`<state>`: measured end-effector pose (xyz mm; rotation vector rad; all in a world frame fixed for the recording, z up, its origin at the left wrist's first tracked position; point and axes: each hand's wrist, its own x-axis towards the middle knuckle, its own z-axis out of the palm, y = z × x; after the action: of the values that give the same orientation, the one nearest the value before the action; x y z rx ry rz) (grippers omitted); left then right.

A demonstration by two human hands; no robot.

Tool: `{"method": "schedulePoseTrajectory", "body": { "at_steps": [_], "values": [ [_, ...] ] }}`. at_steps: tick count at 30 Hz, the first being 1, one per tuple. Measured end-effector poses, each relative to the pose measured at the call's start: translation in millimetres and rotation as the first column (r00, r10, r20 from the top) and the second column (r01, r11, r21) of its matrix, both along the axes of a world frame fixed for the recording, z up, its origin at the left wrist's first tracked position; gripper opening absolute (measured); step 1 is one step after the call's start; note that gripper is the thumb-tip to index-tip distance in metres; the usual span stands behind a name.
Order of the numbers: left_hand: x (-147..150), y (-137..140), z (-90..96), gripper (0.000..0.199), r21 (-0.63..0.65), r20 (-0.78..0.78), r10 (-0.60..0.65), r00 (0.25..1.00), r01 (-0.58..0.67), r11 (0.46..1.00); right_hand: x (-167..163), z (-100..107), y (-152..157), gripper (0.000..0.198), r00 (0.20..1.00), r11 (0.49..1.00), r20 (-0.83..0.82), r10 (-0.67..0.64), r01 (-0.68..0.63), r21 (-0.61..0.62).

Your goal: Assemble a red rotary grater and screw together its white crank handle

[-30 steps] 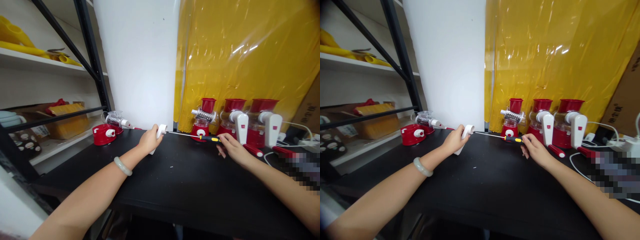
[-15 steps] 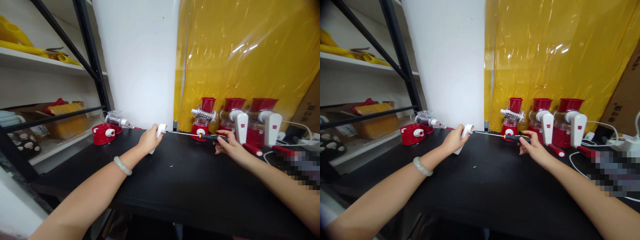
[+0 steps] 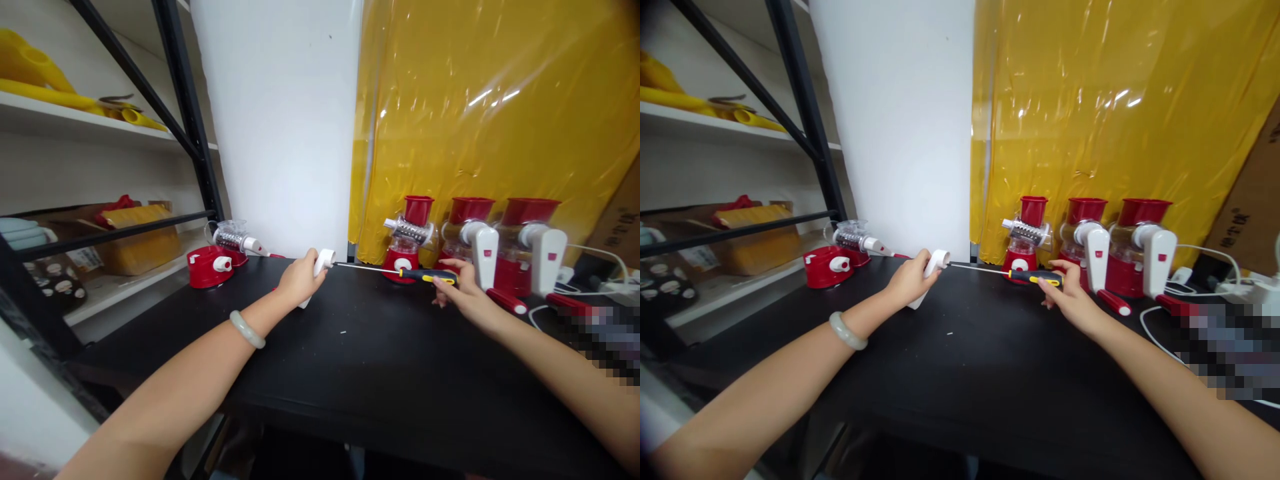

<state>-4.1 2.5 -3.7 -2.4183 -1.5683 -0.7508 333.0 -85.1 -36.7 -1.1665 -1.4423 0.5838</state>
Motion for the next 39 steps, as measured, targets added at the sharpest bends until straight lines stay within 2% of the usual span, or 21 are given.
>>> {"method": "schedulePoseTrajectory", "body": {
  "at_steps": [3, 7, 9, 12, 15, 18, 21, 24, 27, 29, 30, 32, 34, 36, 39],
  "values": [
    [-1.0, 1.4, -0.2, 0.026, -0.002, 0.009, -0.002, 1.000, 0.002, 1.000, 0.2, 1.9, -2.1, 0.048, 0.997, 1.000, 0.082, 0.012, -0.012, 0.002],
    [-0.5, 1.2, -1.0, 0.026, -0.006, 0.007, -0.002, 1.000, 0.002, 1.000, 7.8, 4.6, -1.7, 0.039, 0.943, 0.988, 0.298, -0.147, 0.153, 0.003],
    [0.3, 0.2, -1.1, 0.026, -0.009, 0.000, -0.002, 1.000, 0.002, 1.000, 10.5, 3.0, 0.3, 0.041, 0.933, 0.984, 0.326, -0.153, 0.175, -0.039],
    [0.9, -0.6, -0.2, 0.026, -0.005, 0.000, 0.003, 1.000, -0.003, 1.000, 9.2, -2.5, 3.2, 0.043, 0.971, 0.989, 0.231, -0.055, 0.084, -0.119],
    [0.4, 0.1, 1.2, 0.026, -0.008, 0.010, 0.020, 1.000, -0.020, 1.000, 4.7, -6.2, 3.4, 0.051, 0.996, 0.995, 0.074, 0.053, -0.047, -0.084],
    [-0.4, 1.5, 1.4, 0.026, -0.008, 0.010, 0.033, 0.999, -0.033, 0.999, 3.4, -3.9, 1.4, 0.046, 0.987, 0.991, 0.094, 0.132, -0.128, -0.044],
    [-0.6, 2.4, -0.3, 0.027, -0.002, 0.010, 0.015, 1.000, -0.015, 1.000, 6.1, 0.1, 0.0, 0.033, 0.982, 0.992, 0.153, 0.112, -0.102, -0.070],
    [-0.6, 2.7, -2.0, 0.026, 0.000, 0.028, -0.014, 1.000, 0.014, 1.000, 6.8, -0.1, 0.7, 0.037, 0.984, 0.990, 0.171, 0.054, -0.030, -0.139],
    [-0.9, 3.2, -2.0, 0.024, -0.001, 0.059, -0.017, 0.998, 0.017, 1.000, 2.3, -2.0, 1.1, 0.039, 0.999, 0.994, 0.036, 0.034, -0.030, -0.108],
    [-1.3, 4.0, -1.5, 0.024, -0.001, 0.073, -0.011, 0.997, 0.011, 1.000, -1.3, -1.0, -0.2, 0.054, 0.997, 0.996, -0.035, 0.075, -0.077, -0.049],
    [-1.4, 4.5, -1.4, 0.023, -0.001, 0.075, -0.008, 0.997, 0.008, 1.000, -2.4, 0.2, -1.4, 0.057, 0.995, 0.994, -0.027, 0.100, -0.101, -0.032],
    [-1.6, 5.1, -1.7, 0.023, 0.002, 0.076, -0.011, 0.997, 0.010, 1.000, -2.3, 3.6, -4.0, 0.049, 0.992, 0.993, 0.050, 0.114, -0.112, -0.043],
    [-1.4, 5.2, -2.6, 0.023, 0.002, 0.079, -0.028, 0.996, 0.028, 1.000, 0.1, 6.1, -5.7, 0.040, 0.988, 0.994, 0.138, 0.072, -0.059, -0.094],
    [-0.9, 5.0, -3.6, 0.022, 0.003, 0.083, -0.049, 0.995, 0.049, 0.999, 2.8, 6.4, -5.5, 0.039, 0.978, 0.989, 0.209, 0.016, 0.015, -0.145],
    [-1.0, 5.5, -3.8, 0.023, 0.012, 0.082, -0.049, 0.995, 0.048, 0.999, 3.1, 3.1, -3.0, 0.039, 0.986, 0.991, 0.163, 0.016, 0.007, -0.137]
  ]
}}
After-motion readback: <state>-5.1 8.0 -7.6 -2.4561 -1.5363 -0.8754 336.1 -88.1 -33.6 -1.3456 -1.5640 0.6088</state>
